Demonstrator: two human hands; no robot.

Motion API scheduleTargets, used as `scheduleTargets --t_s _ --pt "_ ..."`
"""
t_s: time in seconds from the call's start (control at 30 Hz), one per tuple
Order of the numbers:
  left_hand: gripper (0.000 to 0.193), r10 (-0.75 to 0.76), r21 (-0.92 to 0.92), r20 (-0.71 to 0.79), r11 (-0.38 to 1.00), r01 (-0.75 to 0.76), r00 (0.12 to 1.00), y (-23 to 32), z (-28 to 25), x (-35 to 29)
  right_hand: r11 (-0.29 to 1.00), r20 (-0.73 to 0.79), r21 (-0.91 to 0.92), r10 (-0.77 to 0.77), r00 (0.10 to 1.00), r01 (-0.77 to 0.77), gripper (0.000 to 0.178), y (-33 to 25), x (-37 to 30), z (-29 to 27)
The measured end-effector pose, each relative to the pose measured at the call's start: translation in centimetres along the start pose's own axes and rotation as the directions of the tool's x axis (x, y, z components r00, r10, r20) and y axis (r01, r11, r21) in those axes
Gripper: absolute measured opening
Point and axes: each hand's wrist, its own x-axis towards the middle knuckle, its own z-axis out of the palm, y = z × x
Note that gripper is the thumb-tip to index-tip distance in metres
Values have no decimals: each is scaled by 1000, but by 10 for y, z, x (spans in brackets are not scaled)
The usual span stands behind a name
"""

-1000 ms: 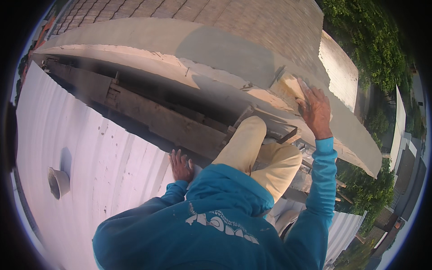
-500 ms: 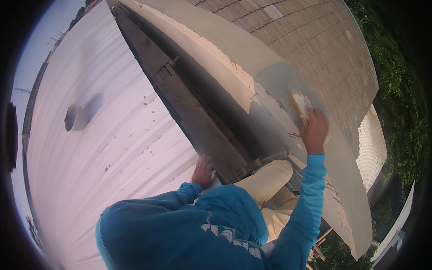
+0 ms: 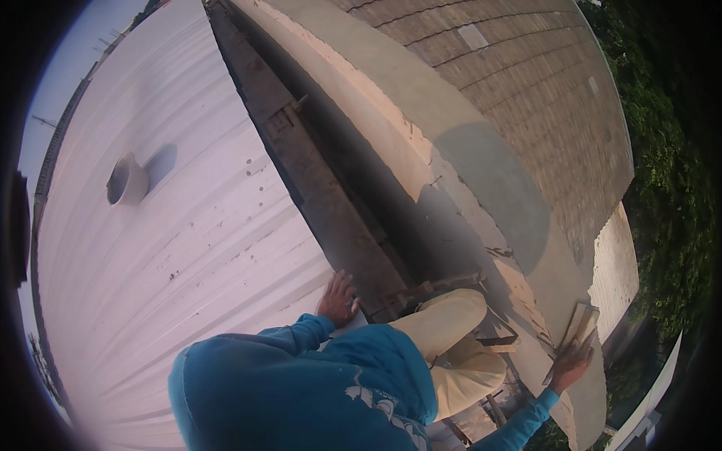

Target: The person applies wet cement to a sloped roof edge using a trowel and a wooden float. They repeatedly scoop cement from a bucket, spread it along the roof surface, and smooth the layer to create an even finish.

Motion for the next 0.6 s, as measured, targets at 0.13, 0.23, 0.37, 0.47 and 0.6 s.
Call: scheduleTargets --t_s 0.13,0.23,0.37,0.47,0.6 --pt "50 -4 22 2 1000 4 1000 0 0 3 997 13 38 -74 997 74 52 -110 31 11" --pt "47 -12 18 4 1000 12 1000 0 -4 1 965 28 217 -155 988 145 46 -254 64 2" --pt "43 32 24 -93 999 -30 995 0 -3 2 750 -58 426 -536 842 506 58 -403 88 18" --pt "40 35 -84 -198 995 -52 980 -6 0 3 668 -117 565 -517 848 485 59 -465 85 -8" --pt "39 -63 -273 -393 961 -51 917 17 -27 17 468 -50 864 -288 956 186 55 -455 81 -38"
